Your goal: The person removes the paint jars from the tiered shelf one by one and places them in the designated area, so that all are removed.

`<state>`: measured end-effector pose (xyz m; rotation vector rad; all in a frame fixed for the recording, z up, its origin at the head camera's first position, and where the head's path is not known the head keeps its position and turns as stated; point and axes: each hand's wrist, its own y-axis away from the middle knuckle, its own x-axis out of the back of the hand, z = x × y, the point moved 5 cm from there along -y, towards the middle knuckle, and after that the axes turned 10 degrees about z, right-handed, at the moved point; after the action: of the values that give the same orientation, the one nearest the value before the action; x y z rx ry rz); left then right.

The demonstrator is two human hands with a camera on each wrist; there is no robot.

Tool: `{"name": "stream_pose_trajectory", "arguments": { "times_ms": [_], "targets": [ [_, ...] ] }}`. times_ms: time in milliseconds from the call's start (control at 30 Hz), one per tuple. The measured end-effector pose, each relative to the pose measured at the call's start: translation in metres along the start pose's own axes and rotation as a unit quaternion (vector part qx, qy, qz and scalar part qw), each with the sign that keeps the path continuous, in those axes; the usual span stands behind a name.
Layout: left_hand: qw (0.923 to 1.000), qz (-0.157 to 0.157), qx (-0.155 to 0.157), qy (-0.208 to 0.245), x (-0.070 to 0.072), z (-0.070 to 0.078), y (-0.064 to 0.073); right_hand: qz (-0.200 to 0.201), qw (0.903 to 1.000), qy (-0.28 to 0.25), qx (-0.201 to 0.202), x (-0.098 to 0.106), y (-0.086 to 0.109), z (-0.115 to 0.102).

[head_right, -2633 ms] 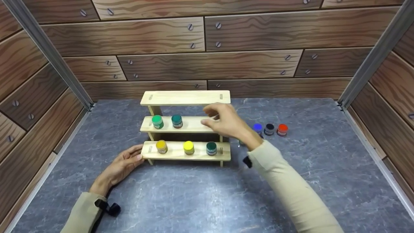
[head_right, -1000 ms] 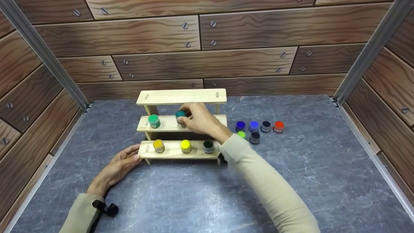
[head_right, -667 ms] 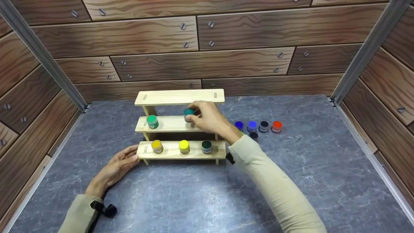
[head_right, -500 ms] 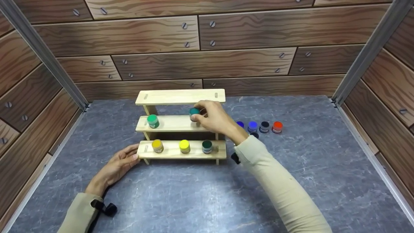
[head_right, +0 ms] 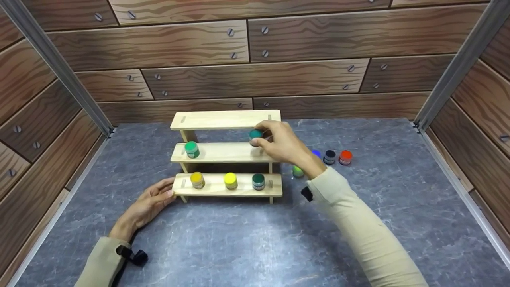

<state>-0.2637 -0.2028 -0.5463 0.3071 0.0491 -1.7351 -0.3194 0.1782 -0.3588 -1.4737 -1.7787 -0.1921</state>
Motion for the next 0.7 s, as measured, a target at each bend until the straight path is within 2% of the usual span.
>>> {"name": "stream_pose_trajectory", "arguments": {
  "times_ms": [233, 700],
  "targets": [
    [1.0, 0.0, -0.003, 0.009, 0.001, 0.0, 0.0, 0.0, 0.9999, 0.011, -0.013, 0.009, 0.006, 0.01],
    [0.9999, 0.003, 0.005, 0.016, 0.001, 0.001, 0.001, 0.002, 0.9992, 0.039, -0.003, 0.034, 0.028, 0.026]
  ]
}}
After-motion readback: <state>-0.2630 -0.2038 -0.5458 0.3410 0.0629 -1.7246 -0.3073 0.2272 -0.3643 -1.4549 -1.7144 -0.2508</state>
